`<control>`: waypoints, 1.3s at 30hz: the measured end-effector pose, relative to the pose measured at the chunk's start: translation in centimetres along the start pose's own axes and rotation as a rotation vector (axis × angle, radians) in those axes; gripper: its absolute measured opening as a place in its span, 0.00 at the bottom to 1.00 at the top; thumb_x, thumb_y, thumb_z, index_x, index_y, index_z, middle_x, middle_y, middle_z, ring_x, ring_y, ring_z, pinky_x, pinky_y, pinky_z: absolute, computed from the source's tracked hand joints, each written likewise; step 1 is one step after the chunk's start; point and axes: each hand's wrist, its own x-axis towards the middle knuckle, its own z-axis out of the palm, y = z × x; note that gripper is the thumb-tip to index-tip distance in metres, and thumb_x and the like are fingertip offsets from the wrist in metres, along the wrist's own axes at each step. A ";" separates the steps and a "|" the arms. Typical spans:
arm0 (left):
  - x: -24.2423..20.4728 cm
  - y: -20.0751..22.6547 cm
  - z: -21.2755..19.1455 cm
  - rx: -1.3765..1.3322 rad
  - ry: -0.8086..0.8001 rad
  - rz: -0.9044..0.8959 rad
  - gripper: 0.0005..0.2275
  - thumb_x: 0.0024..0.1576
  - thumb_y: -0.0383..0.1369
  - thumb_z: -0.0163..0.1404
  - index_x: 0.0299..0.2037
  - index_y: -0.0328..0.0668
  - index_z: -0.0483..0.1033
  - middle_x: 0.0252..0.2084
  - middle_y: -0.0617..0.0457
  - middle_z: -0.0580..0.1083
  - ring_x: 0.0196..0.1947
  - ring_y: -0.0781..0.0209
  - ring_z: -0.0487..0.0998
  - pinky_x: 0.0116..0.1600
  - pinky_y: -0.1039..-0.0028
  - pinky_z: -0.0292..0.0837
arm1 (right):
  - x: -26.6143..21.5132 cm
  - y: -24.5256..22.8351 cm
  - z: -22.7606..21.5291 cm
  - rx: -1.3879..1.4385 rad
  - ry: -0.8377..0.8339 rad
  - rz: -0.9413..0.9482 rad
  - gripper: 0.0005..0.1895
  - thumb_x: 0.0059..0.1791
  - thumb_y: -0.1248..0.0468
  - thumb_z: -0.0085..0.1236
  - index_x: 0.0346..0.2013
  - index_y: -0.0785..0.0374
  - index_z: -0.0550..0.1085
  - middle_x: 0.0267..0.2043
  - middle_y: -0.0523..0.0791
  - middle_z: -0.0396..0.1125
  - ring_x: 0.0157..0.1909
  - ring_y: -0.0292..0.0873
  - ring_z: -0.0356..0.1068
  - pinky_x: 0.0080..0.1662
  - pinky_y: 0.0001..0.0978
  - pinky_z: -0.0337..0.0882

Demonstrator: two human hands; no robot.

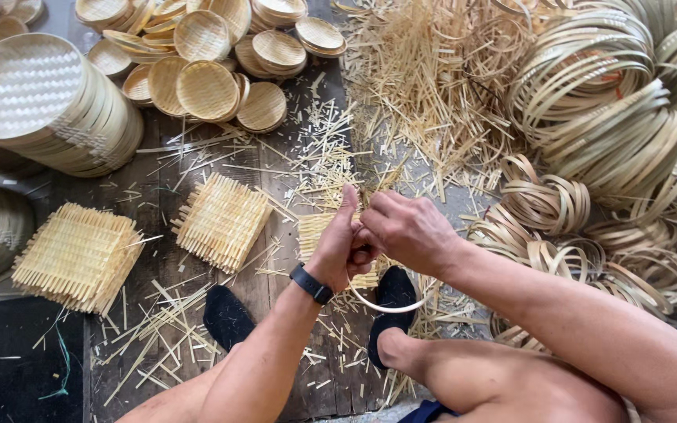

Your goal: The person fits a square woven bamboo piece into a circular bamboo frame, then trims excess bamboo strips using large scissors.

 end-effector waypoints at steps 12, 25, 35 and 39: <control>-0.5 -1.8 -3.5 -0.256 0.156 0.166 0.32 0.60 0.69 0.27 0.15 0.54 0.56 0.12 0.65 0.54 0.10 0.70 0.49 0.15 0.78 0.45 | 2.1 -1.0 4.8 0.121 0.040 0.076 0.08 0.46 0.63 0.62 0.26 0.62 0.72 0.28 0.45 0.65 0.28 0.43 0.70 0.29 0.36 0.71; -0.5 -0.5 -10.4 -0.303 0.074 0.366 0.11 0.62 0.36 0.49 0.35 0.34 0.77 0.20 0.59 0.68 0.18 0.70 0.63 0.24 0.78 0.60 | -1.8 2.2 10.0 1.814 0.187 1.007 0.20 0.54 0.53 0.57 0.32 0.70 0.78 0.19 0.41 0.64 0.19 0.35 0.61 0.22 0.26 0.62; 0.7 -1.9 -10.2 -0.076 0.190 0.230 0.10 0.57 0.34 0.56 0.26 0.38 0.75 0.16 0.62 0.64 0.11 0.76 0.54 0.16 0.82 0.47 | -2.5 1.7 13.3 1.796 0.043 1.094 0.26 0.51 0.51 0.62 0.13 0.59 0.67 0.13 0.38 0.55 0.13 0.31 0.47 0.17 0.26 0.45; 1.3 -2.4 -10.1 -0.093 0.297 0.243 0.09 0.56 0.30 0.58 0.25 0.38 0.74 0.18 0.58 0.70 0.11 0.74 0.59 0.16 0.81 0.50 | -2.9 2.1 14.9 1.811 0.034 1.091 0.28 0.52 0.51 0.62 0.12 0.54 0.63 0.11 0.35 0.50 0.13 0.31 0.46 0.16 0.25 0.44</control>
